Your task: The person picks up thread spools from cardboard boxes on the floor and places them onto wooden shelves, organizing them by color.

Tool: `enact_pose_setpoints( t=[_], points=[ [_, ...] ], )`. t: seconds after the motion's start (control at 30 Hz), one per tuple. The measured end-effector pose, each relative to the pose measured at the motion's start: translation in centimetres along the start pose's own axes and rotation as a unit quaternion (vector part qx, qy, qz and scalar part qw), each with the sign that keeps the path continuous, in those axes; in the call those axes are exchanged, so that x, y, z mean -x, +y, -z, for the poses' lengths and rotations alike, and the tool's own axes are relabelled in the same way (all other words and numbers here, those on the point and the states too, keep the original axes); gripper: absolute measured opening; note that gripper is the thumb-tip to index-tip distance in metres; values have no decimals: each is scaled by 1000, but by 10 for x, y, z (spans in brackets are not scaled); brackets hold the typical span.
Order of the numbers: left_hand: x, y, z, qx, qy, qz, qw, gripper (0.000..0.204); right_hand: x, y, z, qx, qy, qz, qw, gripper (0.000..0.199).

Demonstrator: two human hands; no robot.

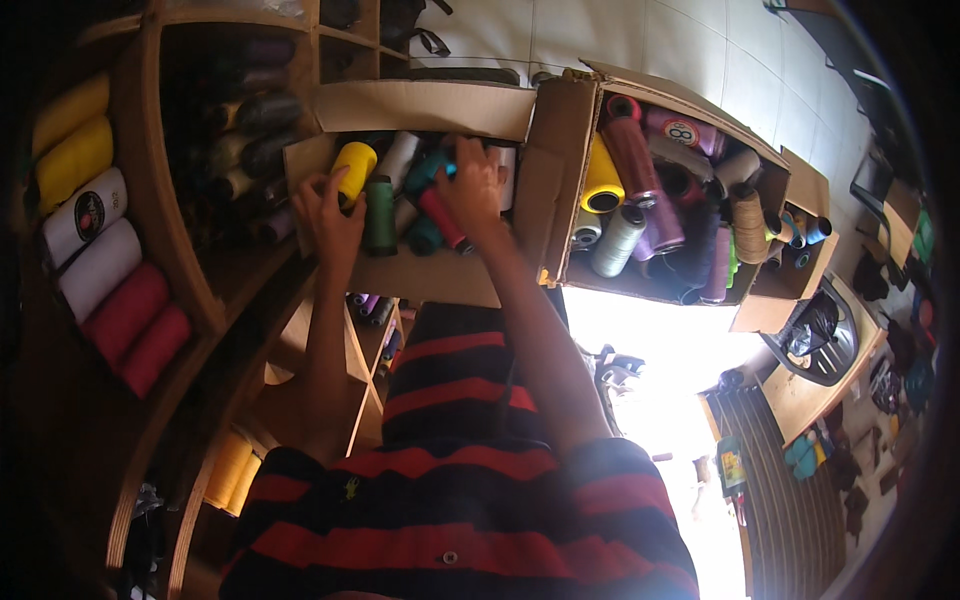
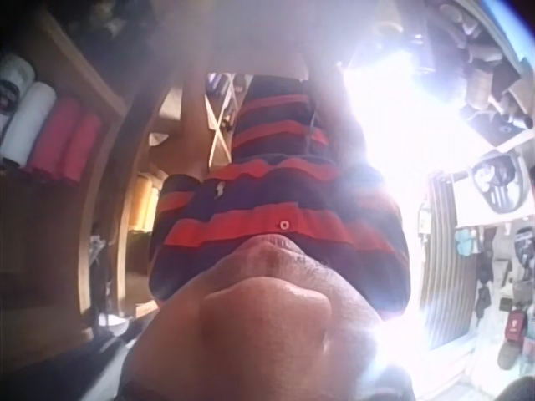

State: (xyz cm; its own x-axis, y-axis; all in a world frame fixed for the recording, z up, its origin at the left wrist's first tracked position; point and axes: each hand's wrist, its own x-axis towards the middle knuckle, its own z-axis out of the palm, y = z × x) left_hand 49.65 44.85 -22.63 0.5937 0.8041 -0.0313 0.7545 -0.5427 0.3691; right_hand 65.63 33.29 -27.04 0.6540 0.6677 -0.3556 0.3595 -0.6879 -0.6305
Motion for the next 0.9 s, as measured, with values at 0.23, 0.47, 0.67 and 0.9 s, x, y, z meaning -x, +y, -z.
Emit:
enact_pose_setpoints(
  t=[0.23,0.47,0.67,0.9],
  points=[
    [-5,18,-7,110,-53,-133,984,33,66,-51,-4,-31,-7,183,983,34],
    [-32,33,-16,46,-163,-190,967,26,68,-21,3,-106,-137,166,971,23],
    [-36,50,-58,-38,-211,-185,959,42,68,1,0,38,-67,-83,994,47],
    [-43,37,-39,71,-195,-67,976,51,90,-50,-11,-57,-140,-77,985,58]
  ],
)
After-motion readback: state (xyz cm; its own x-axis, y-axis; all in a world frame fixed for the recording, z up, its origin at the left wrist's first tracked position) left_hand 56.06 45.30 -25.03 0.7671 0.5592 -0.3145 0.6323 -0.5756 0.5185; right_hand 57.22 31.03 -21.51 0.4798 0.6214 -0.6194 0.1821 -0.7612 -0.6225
